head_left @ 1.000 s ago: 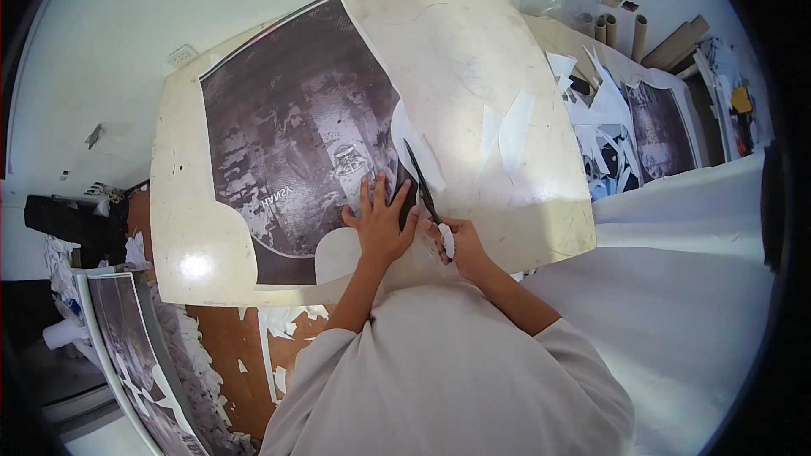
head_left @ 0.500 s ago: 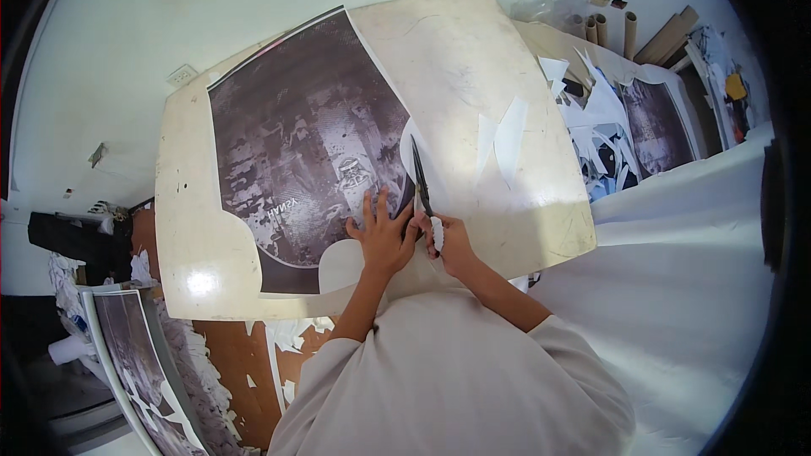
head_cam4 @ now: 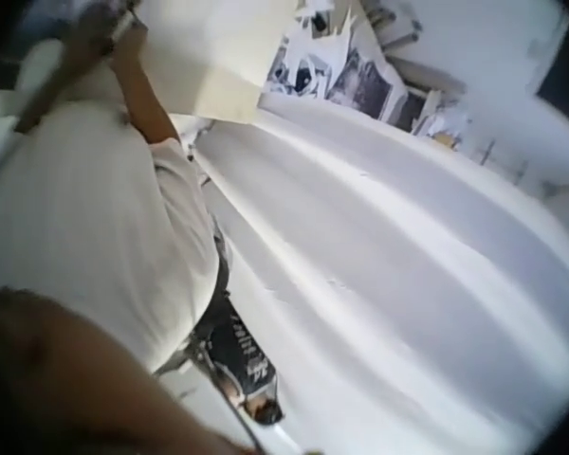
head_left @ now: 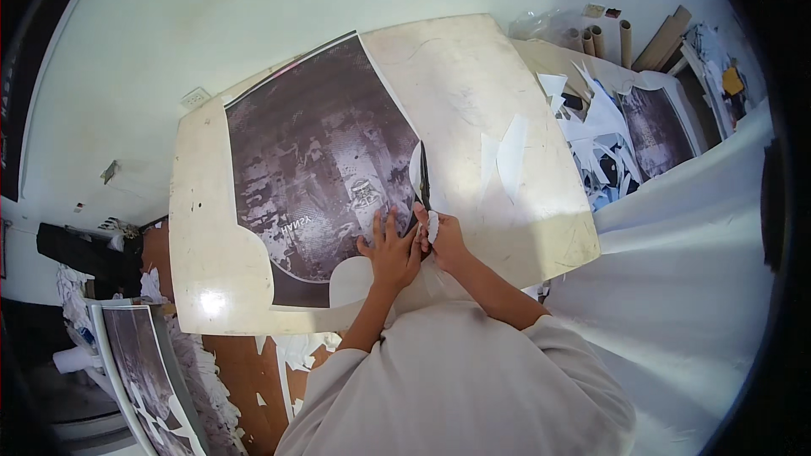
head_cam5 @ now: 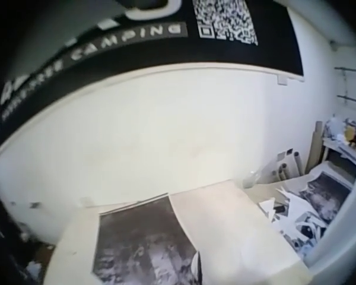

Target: Cutting out printed apparel patterns from a sheet of fabric using scissors.

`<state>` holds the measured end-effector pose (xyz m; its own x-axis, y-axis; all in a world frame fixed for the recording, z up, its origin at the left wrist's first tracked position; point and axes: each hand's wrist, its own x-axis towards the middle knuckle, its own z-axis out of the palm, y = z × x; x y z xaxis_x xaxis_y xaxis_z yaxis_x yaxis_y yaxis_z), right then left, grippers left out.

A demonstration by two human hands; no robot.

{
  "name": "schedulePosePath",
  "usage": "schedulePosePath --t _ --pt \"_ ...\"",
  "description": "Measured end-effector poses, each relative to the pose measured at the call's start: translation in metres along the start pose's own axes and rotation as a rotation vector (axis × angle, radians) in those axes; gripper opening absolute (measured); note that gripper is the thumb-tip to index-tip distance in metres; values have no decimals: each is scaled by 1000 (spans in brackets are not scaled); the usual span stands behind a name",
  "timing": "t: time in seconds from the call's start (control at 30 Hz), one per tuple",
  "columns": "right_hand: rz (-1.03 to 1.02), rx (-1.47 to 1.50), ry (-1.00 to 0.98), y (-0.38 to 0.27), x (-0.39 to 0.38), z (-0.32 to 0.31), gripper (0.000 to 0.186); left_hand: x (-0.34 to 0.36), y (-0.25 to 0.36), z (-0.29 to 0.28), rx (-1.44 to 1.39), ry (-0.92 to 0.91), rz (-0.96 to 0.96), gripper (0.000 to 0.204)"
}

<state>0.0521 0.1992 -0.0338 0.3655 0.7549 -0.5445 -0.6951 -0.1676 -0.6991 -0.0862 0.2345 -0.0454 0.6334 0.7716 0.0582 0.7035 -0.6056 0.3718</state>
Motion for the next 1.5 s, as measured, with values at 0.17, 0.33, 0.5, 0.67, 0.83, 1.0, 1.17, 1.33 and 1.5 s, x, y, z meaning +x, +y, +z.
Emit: schedulePosePath --t 0.17,0.33,0.5,0.67,0.83,1.0,1.17,1.33,1.5 --pt "-5 -30 46 -7 -1 -17 45 -11 -7 -5 7 -56 4 39" --pt "-18 -112 124 -16 -24 -36 36 -9 -39 -19 55 -55 -236 38" --pt "-47 -172 168 -19 -70 -46 34 -8 -127 -45 -518 172 -249 49" --pt "-181 -101 256 -28 -108 -70 29 -22 -209 -120 298 120 -430 62" --pt "-161 -249 424 -23 -134 -59 30 -56 -395 -164 361 252 -729 74" --pt "-182 -231 508 -20 -162 -69 31 -119 -520 -197 442 115 -741 83" --pt "-222 -286 692 5 -190 -75 36 -118 -490 -169 333 -32 -907 80" --pt "-179 -167 759 29 -194 -88 29 -58 -468 -113 423 26 -768 81" --pt "-100 154 759 49 -188 -111 20 58 -365 -41 378 87 -719 81"
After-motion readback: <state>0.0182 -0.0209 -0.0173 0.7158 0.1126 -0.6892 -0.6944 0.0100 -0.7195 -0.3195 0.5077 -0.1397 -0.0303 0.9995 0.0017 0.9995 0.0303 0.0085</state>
